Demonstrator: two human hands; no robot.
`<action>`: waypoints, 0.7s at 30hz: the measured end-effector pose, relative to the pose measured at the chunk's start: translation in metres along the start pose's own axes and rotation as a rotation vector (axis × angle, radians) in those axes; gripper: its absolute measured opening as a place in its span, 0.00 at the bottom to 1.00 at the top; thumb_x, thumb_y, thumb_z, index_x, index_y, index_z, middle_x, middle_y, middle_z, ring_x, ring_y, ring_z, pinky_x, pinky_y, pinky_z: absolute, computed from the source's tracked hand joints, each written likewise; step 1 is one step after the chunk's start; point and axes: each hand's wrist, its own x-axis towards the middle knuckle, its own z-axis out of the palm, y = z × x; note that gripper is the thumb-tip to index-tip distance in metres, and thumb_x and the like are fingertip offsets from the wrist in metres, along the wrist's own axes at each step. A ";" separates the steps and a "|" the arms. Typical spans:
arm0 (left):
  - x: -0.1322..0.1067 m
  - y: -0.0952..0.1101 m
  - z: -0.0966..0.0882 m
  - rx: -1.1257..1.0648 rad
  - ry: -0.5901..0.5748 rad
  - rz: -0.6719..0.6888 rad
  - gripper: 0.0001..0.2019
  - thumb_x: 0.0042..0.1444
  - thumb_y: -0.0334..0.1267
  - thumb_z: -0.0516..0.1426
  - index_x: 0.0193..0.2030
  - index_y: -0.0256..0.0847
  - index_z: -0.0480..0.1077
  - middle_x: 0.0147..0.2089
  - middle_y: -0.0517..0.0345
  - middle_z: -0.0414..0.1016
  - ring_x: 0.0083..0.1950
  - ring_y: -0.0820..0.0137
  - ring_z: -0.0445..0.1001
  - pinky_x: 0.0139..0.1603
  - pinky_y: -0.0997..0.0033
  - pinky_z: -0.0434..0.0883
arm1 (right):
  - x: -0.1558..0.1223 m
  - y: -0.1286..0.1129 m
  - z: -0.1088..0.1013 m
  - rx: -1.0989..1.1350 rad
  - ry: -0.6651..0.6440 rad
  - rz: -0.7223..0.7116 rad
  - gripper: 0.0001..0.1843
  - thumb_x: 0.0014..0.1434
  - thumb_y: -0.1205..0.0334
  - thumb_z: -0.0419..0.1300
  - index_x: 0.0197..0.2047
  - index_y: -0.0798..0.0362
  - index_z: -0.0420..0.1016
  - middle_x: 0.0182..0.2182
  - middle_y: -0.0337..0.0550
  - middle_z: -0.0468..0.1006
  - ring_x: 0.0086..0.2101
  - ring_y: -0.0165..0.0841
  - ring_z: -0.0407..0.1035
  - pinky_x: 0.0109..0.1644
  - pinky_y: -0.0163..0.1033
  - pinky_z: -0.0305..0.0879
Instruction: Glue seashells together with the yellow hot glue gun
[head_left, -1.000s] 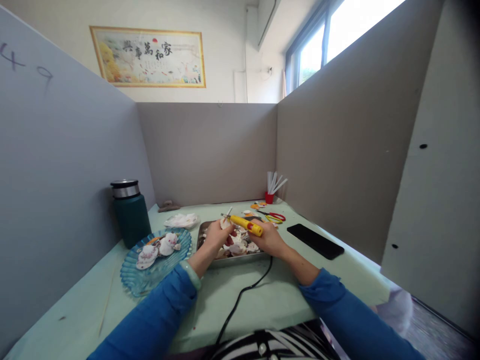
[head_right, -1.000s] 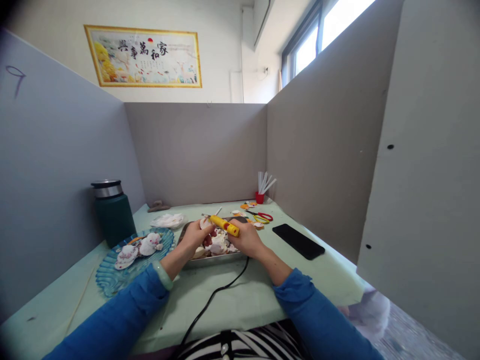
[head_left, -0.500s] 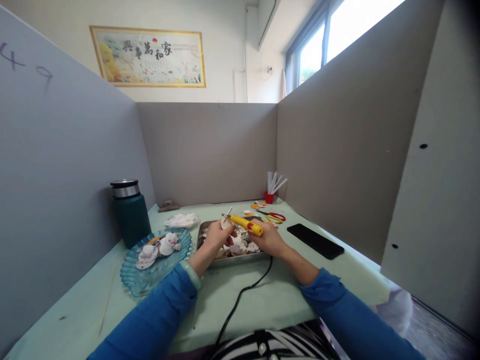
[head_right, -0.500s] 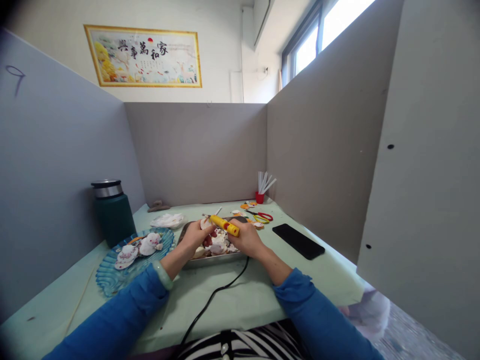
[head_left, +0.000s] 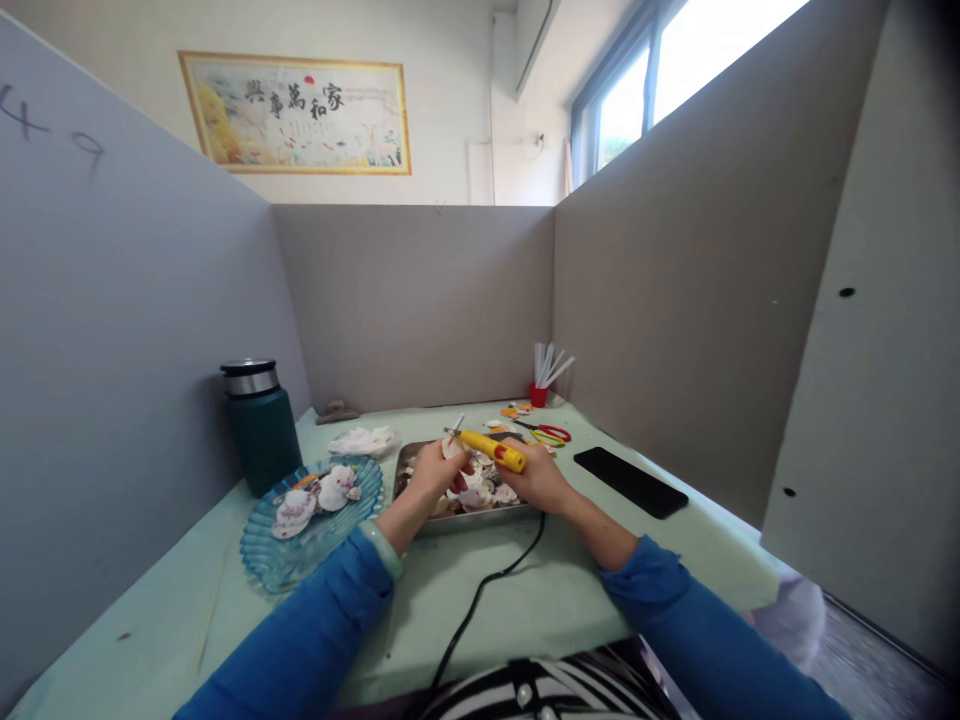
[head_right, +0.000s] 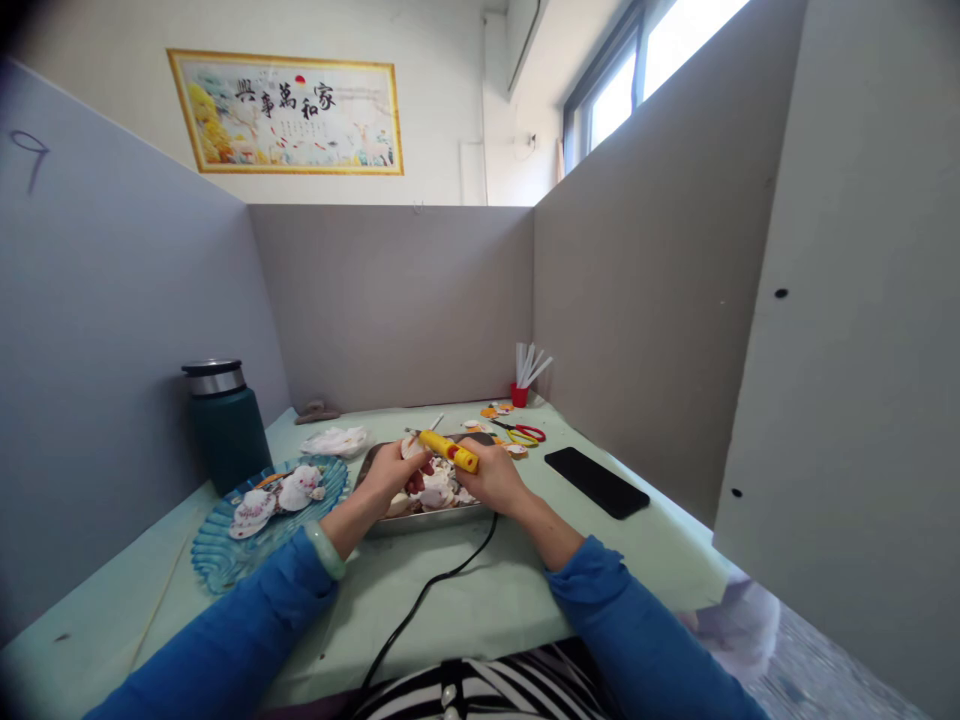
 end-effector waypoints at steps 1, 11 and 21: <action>0.000 0.001 0.000 0.000 -0.002 -0.002 0.08 0.52 0.35 0.60 0.26 0.36 0.66 0.20 0.60 0.72 0.13 0.78 0.65 0.15 0.79 0.62 | 0.000 -0.001 0.000 0.001 -0.001 0.000 0.03 0.51 0.66 0.55 0.30 0.51 0.69 0.22 0.34 0.68 0.22 0.28 0.60 0.27 0.33 0.53; -0.001 0.002 0.000 0.023 -0.016 0.002 0.07 0.53 0.33 0.58 0.26 0.35 0.66 0.18 0.60 0.71 0.13 0.79 0.63 0.15 0.80 0.62 | -0.001 0.000 0.000 -0.001 -0.006 0.006 0.02 0.51 0.66 0.56 0.30 0.51 0.69 0.21 0.34 0.67 0.22 0.28 0.60 0.27 0.32 0.53; -0.001 0.003 0.000 0.013 -0.005 -0.016 0.08 0.52 0.35 0.60 0.26 0.36 0.66 0.19 0.61 0.72 0.13 0.79 0.64 0.15 0.80 0.62 | 0.000 0.000 0.000 0.000 -0.002 0.000 0.03 0.51 0.66 0.55 0.31 0.51 0.69 0.22 0.34 0.68 0.22 0.28 0.60 0.27 0.32 0.54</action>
